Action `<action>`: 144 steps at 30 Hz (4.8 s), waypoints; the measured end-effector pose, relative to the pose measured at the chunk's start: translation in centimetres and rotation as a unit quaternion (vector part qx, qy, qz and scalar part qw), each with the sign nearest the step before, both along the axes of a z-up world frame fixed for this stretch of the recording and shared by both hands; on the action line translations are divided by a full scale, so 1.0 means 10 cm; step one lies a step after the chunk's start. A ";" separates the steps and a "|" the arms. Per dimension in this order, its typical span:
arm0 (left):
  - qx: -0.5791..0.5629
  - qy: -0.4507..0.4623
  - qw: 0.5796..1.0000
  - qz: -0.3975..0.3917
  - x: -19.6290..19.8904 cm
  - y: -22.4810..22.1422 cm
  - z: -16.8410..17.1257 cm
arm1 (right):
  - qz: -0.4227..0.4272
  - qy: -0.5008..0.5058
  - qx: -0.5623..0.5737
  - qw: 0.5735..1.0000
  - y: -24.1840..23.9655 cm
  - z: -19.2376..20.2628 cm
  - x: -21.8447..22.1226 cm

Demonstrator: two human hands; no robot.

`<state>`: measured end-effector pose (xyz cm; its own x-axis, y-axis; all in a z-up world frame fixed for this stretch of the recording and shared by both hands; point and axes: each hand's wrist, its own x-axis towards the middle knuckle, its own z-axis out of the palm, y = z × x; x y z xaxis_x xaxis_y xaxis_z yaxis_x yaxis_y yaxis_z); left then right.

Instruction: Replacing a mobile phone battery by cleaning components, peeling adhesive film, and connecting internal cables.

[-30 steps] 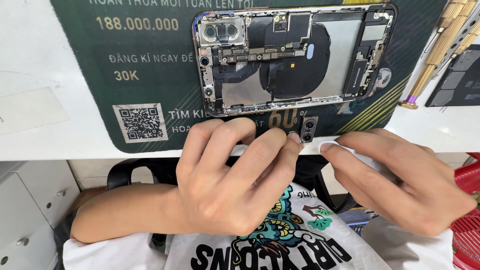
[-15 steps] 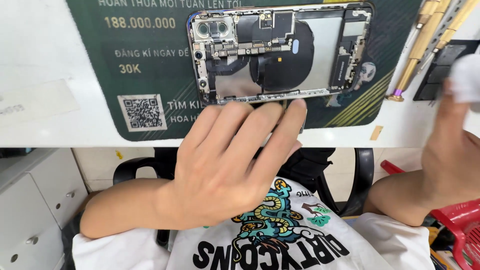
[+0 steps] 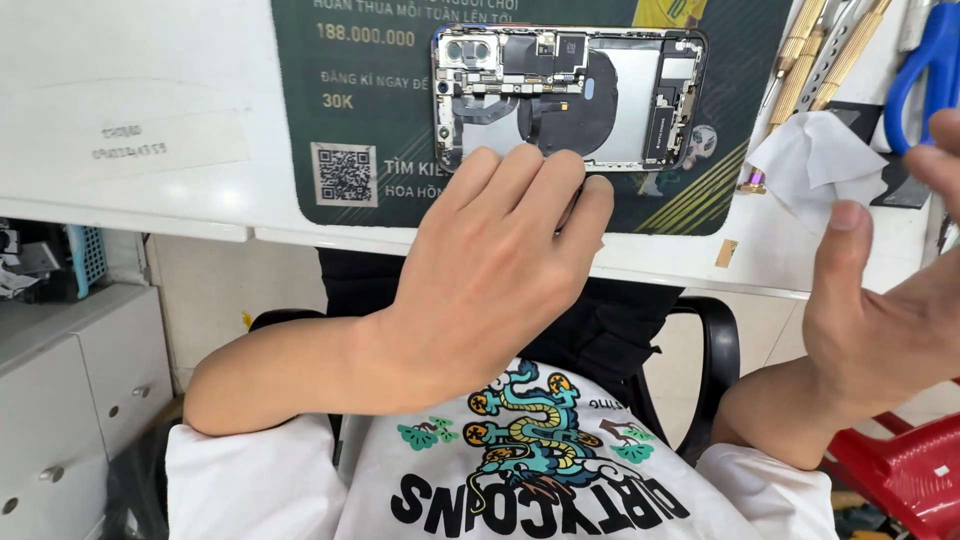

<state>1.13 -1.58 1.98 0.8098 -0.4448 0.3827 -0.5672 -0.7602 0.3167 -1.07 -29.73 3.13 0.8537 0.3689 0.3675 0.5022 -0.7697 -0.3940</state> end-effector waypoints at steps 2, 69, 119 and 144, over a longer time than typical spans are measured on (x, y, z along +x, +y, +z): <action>-0.004 0.015 0.999 -0.033 0.01 0.01 -0.01 | 0.018 -0.019 0.003 1.000 0.00 -0.01 0.01; -0.247 0.005 0.969 -0.007 0.28 1.01 0.06 | 0.214 -0.249 -0.123 0.937 1.40 0.07 0.85; -0.107 0.024 0.994 -0.029 0.54 1.00 -0.08 | 0.189 -0.071 -0.042 0.978 1.51 -0.05 0.93; -0.141 0.043 0.987 -0.064 0.57 1.07 -0.04 | 0.202 -0.064 -0.086 0.973 1.43 -0.07 0.99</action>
<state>6.82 9.14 1.57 0.7889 -0.4312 0.4378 -0.6145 -0.5595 0.5562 8.82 -15.42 2.45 0.5776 0.7307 0.3640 0.8142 -0.5481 -0.1915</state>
